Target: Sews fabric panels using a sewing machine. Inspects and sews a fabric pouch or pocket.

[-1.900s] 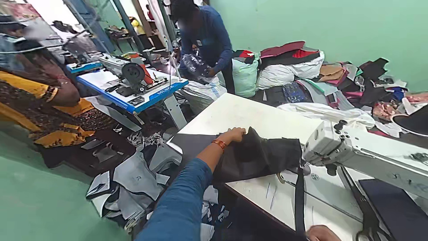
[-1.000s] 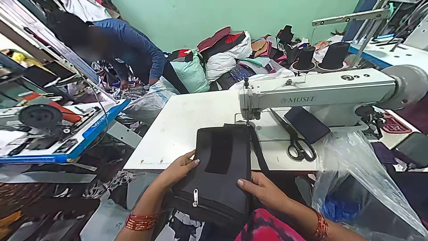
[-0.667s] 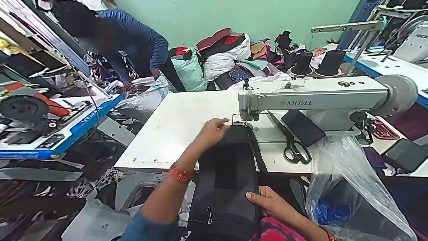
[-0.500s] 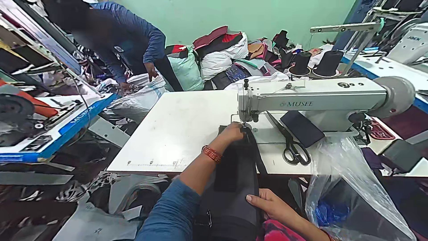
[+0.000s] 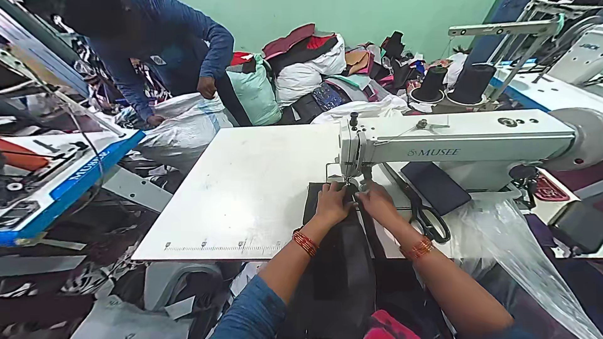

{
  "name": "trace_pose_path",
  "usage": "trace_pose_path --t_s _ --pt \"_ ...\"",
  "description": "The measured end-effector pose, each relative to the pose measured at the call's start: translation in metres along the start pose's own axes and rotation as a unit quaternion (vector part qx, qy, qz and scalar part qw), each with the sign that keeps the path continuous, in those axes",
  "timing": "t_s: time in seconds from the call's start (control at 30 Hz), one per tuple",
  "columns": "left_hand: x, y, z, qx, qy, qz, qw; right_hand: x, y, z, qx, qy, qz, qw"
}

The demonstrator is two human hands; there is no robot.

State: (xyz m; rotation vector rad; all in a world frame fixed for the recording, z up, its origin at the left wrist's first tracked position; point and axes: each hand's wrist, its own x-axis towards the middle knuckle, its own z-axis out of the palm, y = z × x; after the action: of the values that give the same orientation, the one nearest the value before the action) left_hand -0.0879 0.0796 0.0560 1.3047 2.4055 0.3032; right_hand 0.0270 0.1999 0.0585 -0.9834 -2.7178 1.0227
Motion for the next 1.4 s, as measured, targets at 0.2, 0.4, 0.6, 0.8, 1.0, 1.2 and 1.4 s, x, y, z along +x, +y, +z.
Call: trace_pose_path --t_s 0.2,0.4,0.6,0.8,1.0,1.2,1.4 --pt "-0.002 0.004 -0.002 0.013 -0.011 -0.016 1.0 0.028 -0.012 0.016 -0.031 -0.002 0.017 0.999" --pt "-0.001 0.016 -0.007 0.065 -0.048 -0.013 0.997 0.025 0.001 0.007 -0.01 -0.036 -0.036 0.999" --pt "0.001 0.021 -0.006 0.059 -0.068 -0.005 0.996 0.023 0.003 0.011 -0.018 -0.018 -0.058 0.998" --pt "0.002 0.036 -0.01 0.087 -0.104 -0.043 0.99 0.022 0.002 0.008 -0.007 -0.037 -0.056 0.998" --pt "0.004 0.06 -0.015 0.084 -0.128 -0.101 0.983 0.024 0.004 0.006 -0.004 -0.065 -0.065 0.996" --pt "0.008 0.055 -0.014 0.105 -0.119 -0.094 0.983 0.025 0.006 0.005 0.0 -0.075 -0.074 0.994" --pt "0.01 0.027 -0.019 0.015 -0.077 -0.025 0.997 0.023 0.002 0.004 0.008 -0.068 -0.061 0.996"
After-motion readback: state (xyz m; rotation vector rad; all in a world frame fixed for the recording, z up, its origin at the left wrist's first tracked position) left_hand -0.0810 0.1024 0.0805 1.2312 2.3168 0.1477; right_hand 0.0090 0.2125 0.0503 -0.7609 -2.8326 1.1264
